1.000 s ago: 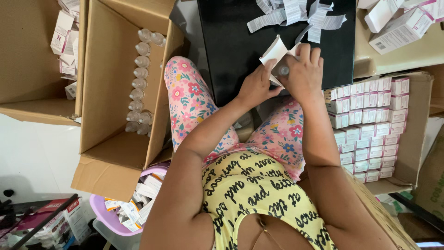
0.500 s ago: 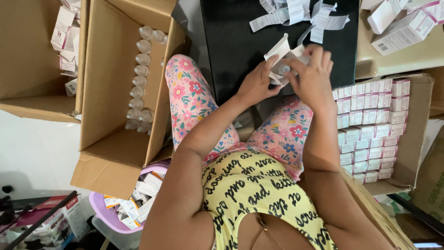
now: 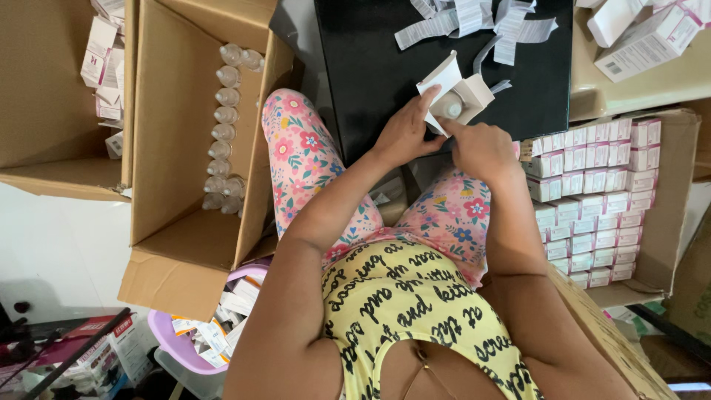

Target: The person sits on the floor and repeatedly picks small plastic bottles and white boxes, places the bottles into the boxes, closes the boxes, and stacks them in a nearby cardboard box. The person also handles printed labels and a tape dispenser during the process.

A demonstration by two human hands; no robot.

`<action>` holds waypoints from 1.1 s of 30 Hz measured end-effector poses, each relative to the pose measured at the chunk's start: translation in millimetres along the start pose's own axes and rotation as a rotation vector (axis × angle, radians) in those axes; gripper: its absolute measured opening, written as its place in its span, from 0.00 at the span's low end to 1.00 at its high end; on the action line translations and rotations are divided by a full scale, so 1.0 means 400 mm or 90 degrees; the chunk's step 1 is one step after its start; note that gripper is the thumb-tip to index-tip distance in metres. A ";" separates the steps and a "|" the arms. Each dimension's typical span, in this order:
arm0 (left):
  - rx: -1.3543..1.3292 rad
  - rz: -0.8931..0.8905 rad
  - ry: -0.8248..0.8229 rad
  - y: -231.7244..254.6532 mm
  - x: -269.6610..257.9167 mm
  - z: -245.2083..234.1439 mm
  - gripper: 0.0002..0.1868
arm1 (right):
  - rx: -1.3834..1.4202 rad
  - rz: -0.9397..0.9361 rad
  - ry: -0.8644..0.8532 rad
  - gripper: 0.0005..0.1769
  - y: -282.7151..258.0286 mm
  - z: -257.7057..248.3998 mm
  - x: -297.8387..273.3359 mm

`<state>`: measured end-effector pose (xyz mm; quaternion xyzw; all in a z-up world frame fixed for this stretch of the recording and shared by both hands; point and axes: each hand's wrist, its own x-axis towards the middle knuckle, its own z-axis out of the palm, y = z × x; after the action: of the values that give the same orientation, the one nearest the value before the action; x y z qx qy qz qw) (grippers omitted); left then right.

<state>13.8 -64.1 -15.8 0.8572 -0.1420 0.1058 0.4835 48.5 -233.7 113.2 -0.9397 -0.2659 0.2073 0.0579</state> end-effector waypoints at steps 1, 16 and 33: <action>-0.002 0.004 0.002 0.000 0.000 0.003 0.57 | 0.011 -0.009 0.008 0.30 0.005 0.003 -0.001; -0.076 0.011 -0.024 -0.022 0.008 -0.025 0.52 | 0.232 -0.104 0.159 0.15 0.085 0.023 -0.018; -0.270 -0.057 0.036 0.004 0.038 -0.028 0.19 | 0.769 -0.187 0.420 0.25 0.095 0.090 0.054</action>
<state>27.0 -57.3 -4.0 0.7383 -0.1094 0.0764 0.6611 68.0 -254.9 64.4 -0.7113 -0.1967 0.0132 0.6747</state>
